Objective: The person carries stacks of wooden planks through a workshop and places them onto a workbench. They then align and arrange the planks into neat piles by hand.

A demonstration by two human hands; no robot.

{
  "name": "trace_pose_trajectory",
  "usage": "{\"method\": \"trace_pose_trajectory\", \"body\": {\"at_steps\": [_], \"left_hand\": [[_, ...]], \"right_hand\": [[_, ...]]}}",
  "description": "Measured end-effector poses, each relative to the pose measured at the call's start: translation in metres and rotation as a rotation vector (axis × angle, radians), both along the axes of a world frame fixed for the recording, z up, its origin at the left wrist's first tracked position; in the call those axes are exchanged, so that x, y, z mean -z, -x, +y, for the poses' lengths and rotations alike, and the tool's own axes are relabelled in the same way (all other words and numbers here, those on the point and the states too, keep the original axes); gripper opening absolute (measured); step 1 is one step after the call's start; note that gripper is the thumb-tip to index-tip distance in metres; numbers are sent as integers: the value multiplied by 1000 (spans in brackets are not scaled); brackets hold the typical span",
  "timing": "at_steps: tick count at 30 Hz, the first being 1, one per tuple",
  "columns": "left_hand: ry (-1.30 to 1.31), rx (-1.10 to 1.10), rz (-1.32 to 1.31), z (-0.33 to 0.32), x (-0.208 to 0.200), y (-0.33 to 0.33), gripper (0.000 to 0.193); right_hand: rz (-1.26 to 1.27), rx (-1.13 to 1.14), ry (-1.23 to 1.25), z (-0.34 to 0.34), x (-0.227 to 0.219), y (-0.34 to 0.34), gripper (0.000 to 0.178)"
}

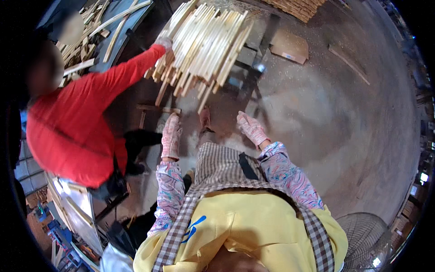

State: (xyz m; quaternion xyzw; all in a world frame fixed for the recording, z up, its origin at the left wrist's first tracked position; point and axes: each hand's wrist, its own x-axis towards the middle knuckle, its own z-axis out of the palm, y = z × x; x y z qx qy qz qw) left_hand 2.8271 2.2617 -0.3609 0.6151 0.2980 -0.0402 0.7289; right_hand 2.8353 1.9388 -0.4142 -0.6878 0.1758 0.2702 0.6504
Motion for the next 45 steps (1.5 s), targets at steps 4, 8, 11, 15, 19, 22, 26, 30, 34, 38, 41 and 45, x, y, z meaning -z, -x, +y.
{"method": "trace_pose_trajectory", "body": {"at_steps": [4,8,11,15,19,22,26,30,34,38,41,45], "left_hand": [[18,-105,354,65,91,-130,63],[-81,-61,742,93,137,-210,77],[-200,274,522,102,103,-236,81],[192,42,455,114,138,-246,95],[724,-414,511,94,175,-249,101],[697,-345,384,98,210,-232,90],[689,-542,399,76,194,-248,85],[652,-558,450,70,183,-253,92],[559,-643,535,74,214,-241,96],[544,-496,355,73,201,-241,89],[484,-512,358,65,189,-248,83],[260,-323,184,49,202,-212,75]], "right_hand": [[-103,-112,422,38,40,-113,45],[-414,-549,1211,59,71,-197,39],[-420,-30,822,55,110,-246,45],[-283,162,703,59,142,-274,59],[73,414,572,78,123,-308,62],[4,644,75,88,125,-318,64],[87,665,103,85,128,-317,67],[129,685,37,81,143,-315,71],[59,600,-15,66,161,-308,79],[15,566,61,74,152,-309,77],[70,542,73,70,151,-309,75],[39,583,14,52,163,-301,78]]}}
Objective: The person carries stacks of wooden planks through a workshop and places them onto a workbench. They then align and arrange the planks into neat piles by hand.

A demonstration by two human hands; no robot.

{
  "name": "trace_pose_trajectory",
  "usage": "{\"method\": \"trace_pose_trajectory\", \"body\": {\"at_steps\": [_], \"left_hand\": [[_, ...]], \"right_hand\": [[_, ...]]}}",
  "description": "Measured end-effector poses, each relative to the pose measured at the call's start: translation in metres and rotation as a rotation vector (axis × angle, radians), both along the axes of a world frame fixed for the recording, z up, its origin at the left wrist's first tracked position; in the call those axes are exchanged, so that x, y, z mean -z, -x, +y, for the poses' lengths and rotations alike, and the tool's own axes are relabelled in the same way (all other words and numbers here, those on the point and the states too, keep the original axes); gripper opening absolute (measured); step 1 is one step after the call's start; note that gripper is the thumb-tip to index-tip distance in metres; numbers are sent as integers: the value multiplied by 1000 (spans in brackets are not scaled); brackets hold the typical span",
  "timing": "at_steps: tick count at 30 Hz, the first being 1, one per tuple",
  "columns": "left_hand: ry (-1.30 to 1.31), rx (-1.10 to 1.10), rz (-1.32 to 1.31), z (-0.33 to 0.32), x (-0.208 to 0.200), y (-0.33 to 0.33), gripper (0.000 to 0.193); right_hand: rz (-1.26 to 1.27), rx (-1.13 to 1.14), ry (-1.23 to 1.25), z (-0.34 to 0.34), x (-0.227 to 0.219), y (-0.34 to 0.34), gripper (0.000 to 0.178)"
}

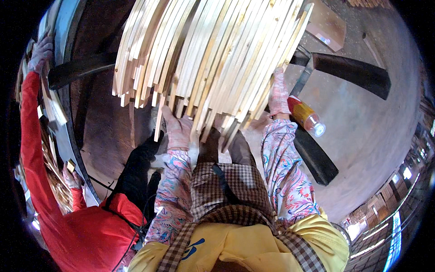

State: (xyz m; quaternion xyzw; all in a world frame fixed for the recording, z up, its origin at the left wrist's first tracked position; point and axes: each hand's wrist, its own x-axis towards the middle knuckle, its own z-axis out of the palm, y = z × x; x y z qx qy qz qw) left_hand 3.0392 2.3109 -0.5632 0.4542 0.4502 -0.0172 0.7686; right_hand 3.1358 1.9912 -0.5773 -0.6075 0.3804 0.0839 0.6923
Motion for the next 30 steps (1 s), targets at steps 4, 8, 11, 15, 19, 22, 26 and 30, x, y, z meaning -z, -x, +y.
{"method": "trace_pose_trajectory", "body": {"at_steps": [4,8,11,15,19,22,26,30], "left_hand": [[364,-217,224,-19,-27,-10,61],[-936,1187,143,53,4,43,66],[-847,1409,532,33,-102,-57,67],[-1302,1241,-46,13,-96,-113,72],[-915,1196,-163,-9,-64,-177,74],[-188,788,146,-21,-29,-218,66],[-172,772,149,-45,-40,-241,66],[-132,809,71,-36,-19,-244,71]], "right_hand": [[176,213,-107,0,-26,-21,76],[147,223,-78,-3,-22,-22,83],[147,373,-245,-35,16,-8,80],[117,312,-247,-37,24,-3,73],[191,286,-194,-27,-4,-11,58],[14,377,-225,-15,-20,-20,41],[-208,140,122,-37,54,6,54],[-424,338,-17,-37,86,3,74]]}}
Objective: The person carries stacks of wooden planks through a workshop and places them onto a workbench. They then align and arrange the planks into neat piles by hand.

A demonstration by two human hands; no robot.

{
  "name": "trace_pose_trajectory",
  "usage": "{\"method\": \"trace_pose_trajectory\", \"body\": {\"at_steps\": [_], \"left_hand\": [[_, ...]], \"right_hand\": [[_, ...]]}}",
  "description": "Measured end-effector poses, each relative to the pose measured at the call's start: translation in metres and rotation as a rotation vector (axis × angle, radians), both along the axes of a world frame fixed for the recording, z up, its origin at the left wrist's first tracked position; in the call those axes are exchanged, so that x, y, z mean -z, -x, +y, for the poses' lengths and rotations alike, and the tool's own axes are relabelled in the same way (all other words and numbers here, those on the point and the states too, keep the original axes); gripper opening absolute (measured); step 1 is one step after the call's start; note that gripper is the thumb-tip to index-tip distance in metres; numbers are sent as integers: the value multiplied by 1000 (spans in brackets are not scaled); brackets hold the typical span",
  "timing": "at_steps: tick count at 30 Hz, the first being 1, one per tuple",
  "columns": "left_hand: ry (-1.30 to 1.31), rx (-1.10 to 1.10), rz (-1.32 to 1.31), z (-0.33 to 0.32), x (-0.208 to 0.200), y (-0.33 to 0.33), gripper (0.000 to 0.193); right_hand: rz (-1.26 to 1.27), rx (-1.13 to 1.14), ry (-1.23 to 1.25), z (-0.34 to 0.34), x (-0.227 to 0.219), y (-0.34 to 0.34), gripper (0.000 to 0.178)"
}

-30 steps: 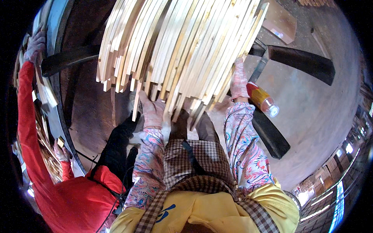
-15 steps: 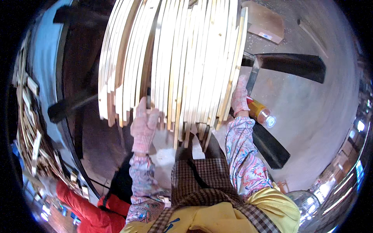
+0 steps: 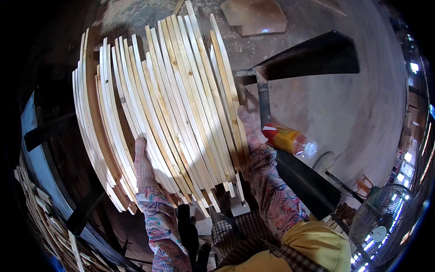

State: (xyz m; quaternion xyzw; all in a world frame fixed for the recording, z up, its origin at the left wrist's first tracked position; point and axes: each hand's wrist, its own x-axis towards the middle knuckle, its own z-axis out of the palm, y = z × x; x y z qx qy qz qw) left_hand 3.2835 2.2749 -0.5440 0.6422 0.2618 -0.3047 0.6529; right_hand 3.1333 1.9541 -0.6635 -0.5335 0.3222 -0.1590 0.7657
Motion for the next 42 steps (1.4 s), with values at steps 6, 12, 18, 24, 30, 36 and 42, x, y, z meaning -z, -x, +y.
{"method": "trace_pose_trajectory", "body": {"at_steps": [6,12,18,24,30,36,42], "left_hand": [[223,126,-153,51,49,22,41],[300,189,-237,55,54,17,40],[-33,107,-101,46,27,16,48],[19,-197,-33,16,-21,21,66],[96,-346,-53,13,-40,31,65],[-104,-159,-212,19,-24,23,53],[-90,64,-313,6,-6,4,48]], "right_hand": [[-128,-31,-222,12,-47,-25,86],[62,-195,-590,21,-111,-31,76],[80,-266,-520,11,-64,-12,57],[62,-279,-770,8,-119,-55,68],[-12,-381,-740,5,-86,-77,60],[-53,-439,-564,14,-5,-44,75],[84,-659,-536,-16,-92,-94,83]]}}
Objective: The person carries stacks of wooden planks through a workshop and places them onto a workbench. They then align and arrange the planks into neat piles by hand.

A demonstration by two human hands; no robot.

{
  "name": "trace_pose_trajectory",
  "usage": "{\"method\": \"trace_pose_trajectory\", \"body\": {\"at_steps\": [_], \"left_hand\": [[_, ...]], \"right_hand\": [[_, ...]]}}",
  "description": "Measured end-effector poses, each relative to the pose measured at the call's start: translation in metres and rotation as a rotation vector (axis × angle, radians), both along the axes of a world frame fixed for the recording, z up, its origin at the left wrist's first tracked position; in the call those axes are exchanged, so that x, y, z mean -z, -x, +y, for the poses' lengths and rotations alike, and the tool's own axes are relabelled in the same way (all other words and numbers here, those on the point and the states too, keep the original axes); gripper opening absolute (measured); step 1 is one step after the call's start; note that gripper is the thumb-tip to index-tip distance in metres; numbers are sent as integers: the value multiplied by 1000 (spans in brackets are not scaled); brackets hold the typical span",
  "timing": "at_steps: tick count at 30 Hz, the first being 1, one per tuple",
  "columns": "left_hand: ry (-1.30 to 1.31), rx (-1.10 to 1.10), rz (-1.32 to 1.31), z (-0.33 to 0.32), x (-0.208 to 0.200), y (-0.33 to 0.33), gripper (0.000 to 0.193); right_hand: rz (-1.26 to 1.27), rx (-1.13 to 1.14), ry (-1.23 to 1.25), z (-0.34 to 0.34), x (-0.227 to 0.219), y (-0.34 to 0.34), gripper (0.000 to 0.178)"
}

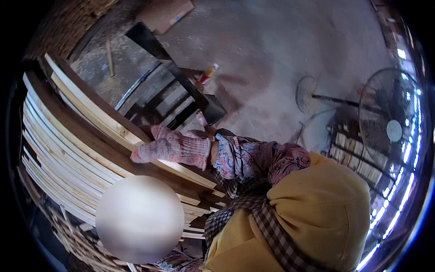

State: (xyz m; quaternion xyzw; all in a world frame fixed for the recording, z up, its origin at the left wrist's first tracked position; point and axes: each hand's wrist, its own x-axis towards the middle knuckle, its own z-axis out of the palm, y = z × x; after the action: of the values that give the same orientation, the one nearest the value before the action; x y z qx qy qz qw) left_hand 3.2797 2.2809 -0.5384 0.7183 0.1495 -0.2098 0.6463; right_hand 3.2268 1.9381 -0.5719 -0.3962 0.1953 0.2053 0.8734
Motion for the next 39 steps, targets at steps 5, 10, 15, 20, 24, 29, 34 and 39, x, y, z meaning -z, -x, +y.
{"method": "trace_pose_trajectory", "body": {"at_steps": [5,10,15,20,24,29,34,39], "left_hand": [[23,302,-263,-5,15,-37,44],[52,608,-638,-40,11,-98,41],[136,720,-848,-35,26,-119,44],[633,124,337,-82,-14,-101,42],[444,483,-130,-47,55,-145,40],[275,706,-390,-123,103,-156,39],[251,1001,-629,-328,122,-144,40],[310,1152,-578,-372,130,-157,40]], "right_hand": [[-74,39,-4,26,8,-2,74],[-77,319,-128,5,15,9,64],[-134,593,244,-20,23,20,57],[-365,477,86,-29,74,58,51],[-310,514,-213,-41,112,19,49],[-348,625,-177,-120,136,62,42],[-299,739,-38,-195,141,96,40],[-300,874,62,-194,129,118,39]]}}
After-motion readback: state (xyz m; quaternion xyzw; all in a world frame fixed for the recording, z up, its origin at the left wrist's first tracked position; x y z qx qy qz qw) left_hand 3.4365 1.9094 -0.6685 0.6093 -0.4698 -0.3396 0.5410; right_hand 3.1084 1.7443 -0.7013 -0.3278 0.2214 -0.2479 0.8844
